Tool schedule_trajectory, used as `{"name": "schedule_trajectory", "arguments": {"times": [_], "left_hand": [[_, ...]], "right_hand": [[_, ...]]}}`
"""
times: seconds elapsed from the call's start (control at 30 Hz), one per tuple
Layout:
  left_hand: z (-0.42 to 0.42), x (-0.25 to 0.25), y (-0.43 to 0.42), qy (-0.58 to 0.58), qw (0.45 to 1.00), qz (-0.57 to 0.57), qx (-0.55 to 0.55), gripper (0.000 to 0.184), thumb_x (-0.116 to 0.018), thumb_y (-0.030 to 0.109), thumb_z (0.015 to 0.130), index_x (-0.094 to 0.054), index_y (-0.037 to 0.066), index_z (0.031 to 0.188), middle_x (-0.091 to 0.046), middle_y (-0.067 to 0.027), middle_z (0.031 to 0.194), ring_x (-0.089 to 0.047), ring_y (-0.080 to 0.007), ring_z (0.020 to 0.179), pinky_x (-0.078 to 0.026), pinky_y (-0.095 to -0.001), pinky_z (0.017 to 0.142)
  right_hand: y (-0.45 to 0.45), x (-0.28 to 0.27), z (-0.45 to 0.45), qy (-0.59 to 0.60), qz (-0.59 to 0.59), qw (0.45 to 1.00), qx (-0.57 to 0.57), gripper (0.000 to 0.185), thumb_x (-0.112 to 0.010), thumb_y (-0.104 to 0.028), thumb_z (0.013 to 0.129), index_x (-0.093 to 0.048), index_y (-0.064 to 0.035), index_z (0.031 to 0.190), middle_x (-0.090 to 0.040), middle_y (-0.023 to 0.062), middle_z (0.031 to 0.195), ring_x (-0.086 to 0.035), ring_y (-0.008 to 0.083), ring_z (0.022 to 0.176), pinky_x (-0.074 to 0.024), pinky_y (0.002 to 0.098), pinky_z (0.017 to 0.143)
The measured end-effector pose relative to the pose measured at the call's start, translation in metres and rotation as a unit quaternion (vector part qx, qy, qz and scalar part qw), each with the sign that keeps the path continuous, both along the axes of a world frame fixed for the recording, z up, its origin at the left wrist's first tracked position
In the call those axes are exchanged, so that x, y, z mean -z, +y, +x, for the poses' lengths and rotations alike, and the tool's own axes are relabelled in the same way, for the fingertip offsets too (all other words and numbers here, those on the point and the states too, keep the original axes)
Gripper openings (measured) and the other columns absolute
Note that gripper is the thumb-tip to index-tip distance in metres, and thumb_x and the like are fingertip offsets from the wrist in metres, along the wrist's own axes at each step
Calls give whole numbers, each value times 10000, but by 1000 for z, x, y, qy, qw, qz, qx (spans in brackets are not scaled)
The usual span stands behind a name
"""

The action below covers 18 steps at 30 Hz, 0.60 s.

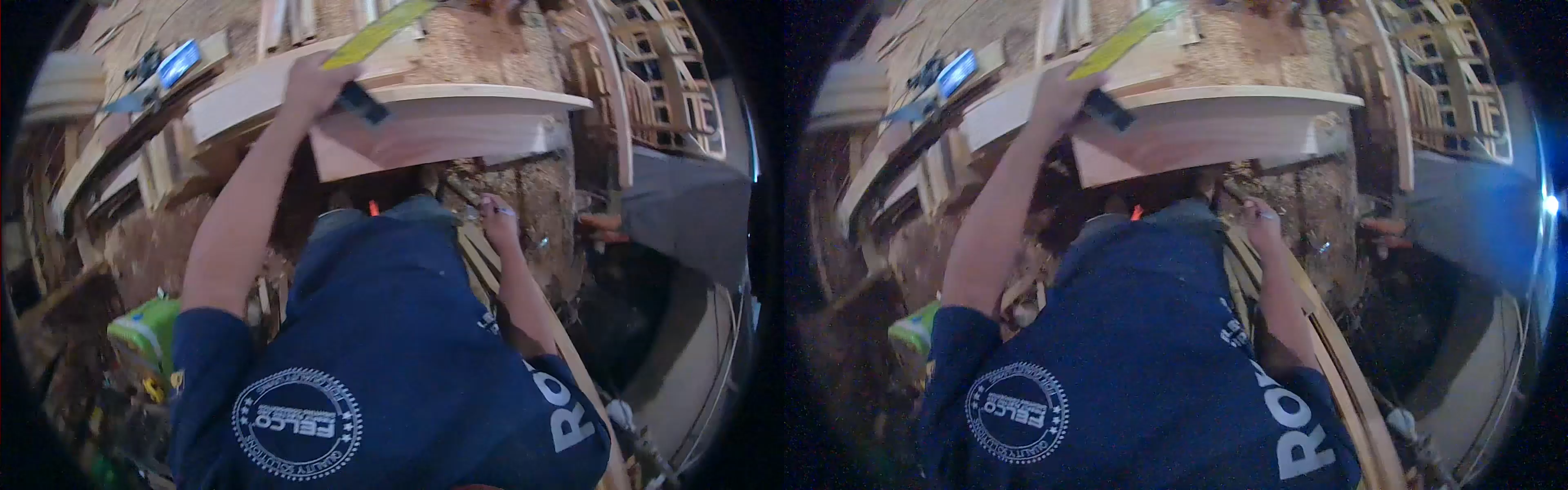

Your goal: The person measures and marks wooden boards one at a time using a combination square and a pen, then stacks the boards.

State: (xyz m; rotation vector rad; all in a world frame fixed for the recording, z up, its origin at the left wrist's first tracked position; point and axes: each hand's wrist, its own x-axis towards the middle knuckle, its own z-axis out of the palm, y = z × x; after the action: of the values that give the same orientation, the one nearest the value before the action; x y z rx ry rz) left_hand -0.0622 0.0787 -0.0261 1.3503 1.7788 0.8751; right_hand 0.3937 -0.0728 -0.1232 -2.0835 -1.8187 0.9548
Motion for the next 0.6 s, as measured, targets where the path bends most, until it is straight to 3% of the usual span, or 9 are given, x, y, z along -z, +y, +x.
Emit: {"name": "schedule_trajectory", "arguments": {"times": [0.07,0.1,0.13,0.2,0.3,0.33,0.43,0.53,0.6], "left_hand": [[13,-24,-2,-35,998,-54,-19,494,-812,417,781,-754,-12,1020,-727,-112,806,-677,-192,722,-521,-395,689],[11,-17,2,-2,1000,-28,-8,468,-815,401,779,-755,-7,1000,-712,-92,787,-658,-174,705,-508,-380,668],[13,-9,7,32,999,-2,-2,442,-818,386,777,-757,-2,980,-697,-72,768,-639,-157,688,-496,-365,648],[29,-28,7,13,998,-53,-16,400,-830,363,769,-749,4,925,-664,-43,738,-600,-131,666,-471,-335,626],[52,-35,17,28,995,-99,-8,355,-852,320,750,-727,9,866,-639,-29,709,-568,-122,652,-448,-322,611],[62,-40,21,40,993,-111,8,338,-856,304,748,-722,12,852,-633,-22,703,-560,-120,650,-443,-322,609],[82,-45,33,137,983,-106,62,295,-861,258,743,-703,20,817,-604,-2,686,-534,-115,641,-428,-319,603],[99,-55,38,198,970,-123,70,282,-861,227,740,-674,22,790,-575,10,679,-515,-112,638,-417,-319,602],[109,-63,36,198,966,-160,48,286,-859,214,740,-652,21,777,-560,11,679,-505,-110,639,-412,-318,603]], "right_hand": [[8,35,34,93,34,994,50,351,-551,-298,1064,-698,11,1143,-748,101,931,-695,163,836,-545,336,785],[16,49,53,141,54,986,69,363,-556,-307,1060,-701,19,1128,-749,94,922,-694,159,829,-545,328,782],[27,45,66,133,43,986,86,360,-562,-300,1055,-704,25,1115,-748,91,920,-692,159,822,-547,326,783],[56,23,82,122,16,986,112,354,-575,-286,1044,-712,37,1088,-747,84,917,-689,160,808,-551,321,785],[106,-14,113,129,-48,973,186,376,-595,-327,1011,-740,8,1098,-749,130,892,-687,226,848,-536,373,816],[122,1,136,153,55,976,142,372,-628,-321,980,-737,19,1083,-750,133,922,-681,218,856,-534,360,827],[170,24,195,189,42,965,177,352,-649,-310,957,-736,10,1079,-753,147,967,-692,221,897,-534,365,842],[213,12,220,93,71,987,110,328,-658,-292,936,-739,-10,1084,-755,159,1012,-703,230,948,-532,375,866],[243,31,234,155,51,981,101,289,-687,-264,926,-745,-26,1081,-759,158,1016,-713,244,947,-540,385,865]]}}
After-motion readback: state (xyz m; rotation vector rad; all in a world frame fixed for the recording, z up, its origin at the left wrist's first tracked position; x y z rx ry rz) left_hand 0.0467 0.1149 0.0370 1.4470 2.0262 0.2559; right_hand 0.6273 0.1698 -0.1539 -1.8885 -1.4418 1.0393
